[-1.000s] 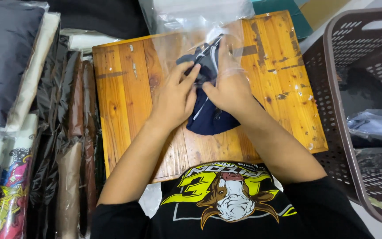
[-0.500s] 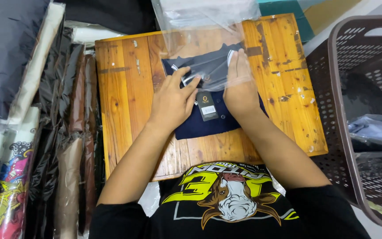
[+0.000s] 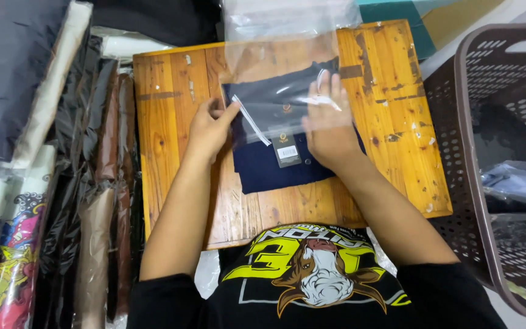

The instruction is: Packaging folded polo shirts into clear plastic bags and sealing them for shipment.

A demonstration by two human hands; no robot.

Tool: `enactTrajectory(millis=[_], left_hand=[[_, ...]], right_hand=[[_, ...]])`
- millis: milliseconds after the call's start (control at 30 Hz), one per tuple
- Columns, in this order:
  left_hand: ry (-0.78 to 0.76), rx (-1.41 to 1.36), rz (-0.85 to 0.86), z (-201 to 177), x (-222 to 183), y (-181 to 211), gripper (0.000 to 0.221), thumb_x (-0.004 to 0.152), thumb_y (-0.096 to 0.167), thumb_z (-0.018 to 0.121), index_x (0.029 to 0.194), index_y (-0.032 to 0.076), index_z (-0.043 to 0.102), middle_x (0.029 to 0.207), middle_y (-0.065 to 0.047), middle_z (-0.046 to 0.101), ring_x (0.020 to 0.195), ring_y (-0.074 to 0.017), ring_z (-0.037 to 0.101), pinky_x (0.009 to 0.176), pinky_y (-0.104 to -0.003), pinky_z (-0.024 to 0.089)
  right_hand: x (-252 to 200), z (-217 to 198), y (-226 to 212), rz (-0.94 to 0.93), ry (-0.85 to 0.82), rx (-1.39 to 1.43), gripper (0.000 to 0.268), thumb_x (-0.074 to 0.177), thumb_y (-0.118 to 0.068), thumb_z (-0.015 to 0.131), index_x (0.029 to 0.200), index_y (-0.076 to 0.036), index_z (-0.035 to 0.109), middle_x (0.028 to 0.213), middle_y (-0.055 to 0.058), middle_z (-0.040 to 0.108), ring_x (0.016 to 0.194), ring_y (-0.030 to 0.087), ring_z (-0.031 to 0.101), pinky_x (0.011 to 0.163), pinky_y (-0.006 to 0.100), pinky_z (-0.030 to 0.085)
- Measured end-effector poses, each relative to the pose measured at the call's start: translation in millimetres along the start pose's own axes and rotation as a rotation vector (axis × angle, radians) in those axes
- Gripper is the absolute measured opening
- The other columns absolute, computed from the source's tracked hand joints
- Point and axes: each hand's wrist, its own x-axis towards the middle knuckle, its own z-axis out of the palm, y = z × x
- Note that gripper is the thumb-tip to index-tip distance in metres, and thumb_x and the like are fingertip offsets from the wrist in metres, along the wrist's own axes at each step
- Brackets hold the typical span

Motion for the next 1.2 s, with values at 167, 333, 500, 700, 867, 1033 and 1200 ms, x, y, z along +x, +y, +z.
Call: enactTrajectory(millis=[167, 333, 500, 700, 867, 1033, 1200], left_hand=[[-0.013, -0.218, -0.018, 19.4, 6.4, 8.3, 0.059, 0.072, 0.036, 0.096, 0.11, -0.001, 0.072, 0.079, -0.01, 0.066, 0.072, -0.0225, 0.071, 0.06, -0.037, 0.061], [-0.032, -0.276, -0.066, 25.2, -6.4, 28.7, 0.044, 0.07, 0.033, 0.096, 0.096, 0.004, 0.076, 0.073, -0.011, 0.069, 0.066, -0.02, 0.071, 0.054, -0.036, 0.06], [-0.088, -0.247, -0.051, 9.6, -22.8, 40.8, 0.048, 0.085, 0.029, 0.086, 0.115, -0.002, 0.065, 0.093, -0.018, 0.07, 0.086, -0.0257, 0.072, 0.065, -0.042, 0.063], [-0.175, -0.435, -0.035, 8.3, -29.2, 38.8, 0.054, 0.087, 0.015, 0.084, 0.127, -0.006, 0.053, 0.11, -0.022, 0.067, 0.102, -0.03, 0.065, 0.078, -0.044, 0.062], [-0.189, -0.526, -0.096, 15.8, -14.6, 25.4, 0.059, 0.079, 0.013, 0.09, 0.124, -0.003, 0.055, 0.105, -0.019, 0.069, 0.096, -0.0317, 0.071, 0.072, -0.046, 0.064], [-0.21, -0.576, -0.135, 24.5, -10.2, 29.2, 0.048, 0.081, 0.012, 0.088, 0.119, -0.002, 0.061, 0.101, -0.017, 0.072, 0.09, -0.0316, 0.074, 0.068, -0.048, 0.065], [-0.244, -0.509, -0.067, 14.4, -25.1, 39.9, 0.057, 0.084, 0.018, 0.086, 0.13, 0.0, 0.059, 0.112, -0.019, 0.069, 0.102, -0.0329, 0.073, 0.077, -0.05, 0.066]], right_hand=[[-6.0, -11.5, -1.4, -0.044, -0.086, 0.15, 0.065, 0.106, -0.028, 0.052, 0.157, 0.008, 0.033, 0.166, 0.032, 0.019, 0.154, 0.049, 0.012, 0.123, 0.064, 0.009], [-13.4, 14.7, 13.2, -0.184, -0.089, 0.168, 0.056, 0.104, -0.023, 0.051, 0.152, 0.006, 0.045, 0.166, 0.026, 0.029, 0.156, 0.043, 0.02, 0.125, 0.055, 0.016], [-12.7, 12.1, 14.1, -0.06, -0.229, 0.276, 0.083, 0.105, -0.053, 0.046, 0.159, 0.006, 0.025, 0.165, 0.03, 0.024, 0.154, 0.046, 0.018, 0.125, 0.058, 0.014], [-28.1, -69.5, 36.5, -0.267, -0.34, 1.156, 0.033, 0.083, -0.003, 0.069, 0.112, -0.012, 0.081, 0.116, 0.015, 0.078, 0.115, 0.035, 0.071, 0.097, 0.049, 0.052], [-2.1, 18.5, 118.9, 0.477, -0.048, 0.758, 0.031, 0.09, -0.034, 0.077, 0.116, -0.017, 0.071, 0.101, 0.001, 0.069, 0.09, 0.017, 0.071, 0.081, 0.031, 0.056], [35.6, 18.8, 109.2, 0.789, -0.169, 0.851, 0.079, 0.089, -0.066, 0.083, 0.138, -0.008, 0.062, 0.107, 0.01, 0.072, 0.098, 0.024, 0.074, 0.081, 0.037, 0.062], [37.2, 5.5, 74.1, 0.891, -0.195, 0.982, 0.055, 0.085, -0.057, 0.084, 0.118, -0.014, 0.076, 0.106, 0.01, 0.076, 0.108, 0.025, 0.072, 0.083, 0.038, 0.058]])
